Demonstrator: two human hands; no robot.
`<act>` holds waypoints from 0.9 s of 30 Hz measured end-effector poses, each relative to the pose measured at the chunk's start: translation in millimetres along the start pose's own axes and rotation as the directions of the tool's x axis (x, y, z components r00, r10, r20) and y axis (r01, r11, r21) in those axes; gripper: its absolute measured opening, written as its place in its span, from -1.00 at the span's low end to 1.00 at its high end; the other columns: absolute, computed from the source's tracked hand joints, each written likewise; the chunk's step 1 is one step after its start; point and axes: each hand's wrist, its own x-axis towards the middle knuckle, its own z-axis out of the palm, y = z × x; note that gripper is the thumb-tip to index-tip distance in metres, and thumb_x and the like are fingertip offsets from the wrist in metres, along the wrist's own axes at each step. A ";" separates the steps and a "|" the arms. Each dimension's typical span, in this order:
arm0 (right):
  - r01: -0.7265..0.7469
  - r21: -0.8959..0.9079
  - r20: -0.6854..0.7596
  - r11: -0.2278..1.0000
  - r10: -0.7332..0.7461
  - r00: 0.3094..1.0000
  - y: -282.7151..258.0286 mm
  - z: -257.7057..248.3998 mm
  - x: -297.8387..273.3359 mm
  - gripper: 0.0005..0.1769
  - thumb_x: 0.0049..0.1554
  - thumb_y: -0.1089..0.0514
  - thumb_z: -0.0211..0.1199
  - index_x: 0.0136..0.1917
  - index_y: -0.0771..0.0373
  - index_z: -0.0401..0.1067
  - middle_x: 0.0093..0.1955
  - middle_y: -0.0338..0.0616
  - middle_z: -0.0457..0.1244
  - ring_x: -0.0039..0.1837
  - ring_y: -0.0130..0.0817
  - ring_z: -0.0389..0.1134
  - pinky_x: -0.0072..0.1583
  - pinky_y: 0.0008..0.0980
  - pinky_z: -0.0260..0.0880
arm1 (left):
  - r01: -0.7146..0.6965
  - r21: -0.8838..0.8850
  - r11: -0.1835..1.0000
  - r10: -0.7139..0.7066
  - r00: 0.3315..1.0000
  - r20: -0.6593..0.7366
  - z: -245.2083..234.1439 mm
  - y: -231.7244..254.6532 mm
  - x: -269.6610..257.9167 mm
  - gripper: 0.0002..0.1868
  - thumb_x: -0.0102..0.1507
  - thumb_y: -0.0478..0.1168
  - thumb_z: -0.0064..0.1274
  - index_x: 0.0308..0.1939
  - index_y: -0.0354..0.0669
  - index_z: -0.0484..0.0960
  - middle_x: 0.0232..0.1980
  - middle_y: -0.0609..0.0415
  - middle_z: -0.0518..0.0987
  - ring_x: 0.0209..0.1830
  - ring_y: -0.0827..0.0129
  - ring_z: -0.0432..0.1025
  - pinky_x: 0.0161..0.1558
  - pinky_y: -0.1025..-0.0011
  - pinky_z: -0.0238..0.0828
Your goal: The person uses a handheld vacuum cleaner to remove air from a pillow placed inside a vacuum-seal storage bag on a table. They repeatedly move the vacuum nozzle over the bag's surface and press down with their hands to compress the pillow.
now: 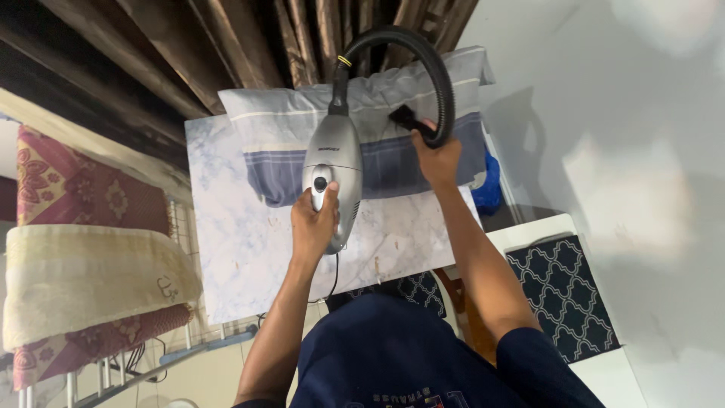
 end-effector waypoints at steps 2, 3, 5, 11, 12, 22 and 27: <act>0.130 -0.036 -0.039 0.991 -0.131 0.991 13.5 -20.8 6.6 -0.68 0.14 0.23 0.47 0.11 0.47 0.55 -0.09 -0.08 0.42 -0.03 -0.47 0.41 0.08 -0.42 0.41 | 0.011 0.054 0.998 -0.011 1.000 0.011 12.8 -3.3 1.6 -0.54 0.34 0.04 0.12 -0.42 -0.25 0.42 -0.62 0.17 0.41 -0.71 0.56 0.30 -0.66 0.50 0.21; 0.194 -0.055 -0.054 0.979 -0.197 0.979 19.3 -29.0 10.1 -0.69 0.16 0.24 0.46 0.11 0.48 0.55 -0.08 -0.08 0.42 -0.01 -0.45 0.42 0.10 -0.41 0.41 | 0.007 0.069 0.998 -0.008 1.000 0.017 17.9 -4.4 2.1 -0.54 0.34 0.05 0.12 -0.43 -0.25 0.43 -0.62 0.17 0.42 -0.71 0.57 0.31 -0.65 0.50 0.22; 0.174 -0.067 -0.132 0.982 -0.182 0.975 28.4 -36.6 14.9 -0.69 0.14 0.26 0.46 0.11 0.48 0.54 -0.06 -0.10 0.43 0.01 -0.44 0.45 0.10 -0.44 0.42 | -0.002 0.104 0.995 0.000 1.000 0.021 25.0 -5.3 3.6 -0.54 0.33 0.05 0.12 -0.45 -0.25 0.46 -0.62 0.17 0.45 -0.70 0.57 0.32 -0.65 0.51 0.23; -0.092 0.235 -0.119 0.968 0.123 0.985 25.7 4.2 11.5 -0.75 0.13 0.33 0.40 0.08 0.48 0.54 -0.17 -0.09 0.42 -0.13 -0.42 0.47 -0.03 -0.49 0.48 | 0.029 0.072 0.997 -0.027 0.999 -0.019 19.9 -5.4 -5.3 -0.53 0.32 0.06 0.14 -0.45 -0.26 0.47 -0.61 0.15 0.46 -0.70 0.56 0.32 -0.63 0.50 0.25; -0.145 0.277 -0.106 0.950 0.180 0.978 21.1 16.0 10.4 -0.76 0.11 0.34 0.39 0.06 0.48 0.53 -0.19 -0.08 0.42 -0.15 -0.40 0.49 -0.05 -0.49 0.51 | 0.028 0.080 0.996 -0.024 0.999 -0.044 15.1 -5.4 -7.0 -0.53 0.32 0.06 0.13 -0.45 -0.26 0.48 -0.61 0.15 0.46 -0.70 0.56 0.33 -0.63 0.50 0.25; -0.172 0.311 0.149 0.935 0.131 0.980 -27.3 146.7 -26.3 -0.68 0.11 0.23 0.45 0.11 0.41 0.56 -0.17 -0.09 0.44 -0.11 -0.43 0.48 0.00 -0.48 0.48 | 0.032 0.043 0.999 -0.019 0.963 -0.268 -56.3 -6.4 -22.7 -0.55 0.36 0.04 0.06 -0.42 -0.27 0.49 -0.62 0.15 0.44 -0.72 0.53 0.30 -0.64 0.47 0.20; -0.008 0.131 0.182 0.991 -0.016 0.983 -44.9 197.0 -47.4 -0.62 0.06 0.11 0.50 0.10 0.35 0.59 -0.16 -0.16 0.45 -0.11 -0.51 0.48 0.00 -0.45 0.46 | 0.046 0.031 0.998 -0.033 0.943 -0.332 -82.5 -10.8 -21.9 -0.52 0.38 0.06 0.05 -0.43 -0.27 0.47 -0.63 0.14 0.41 -0.72 0.52 0.28 -0.63 0.47 0.20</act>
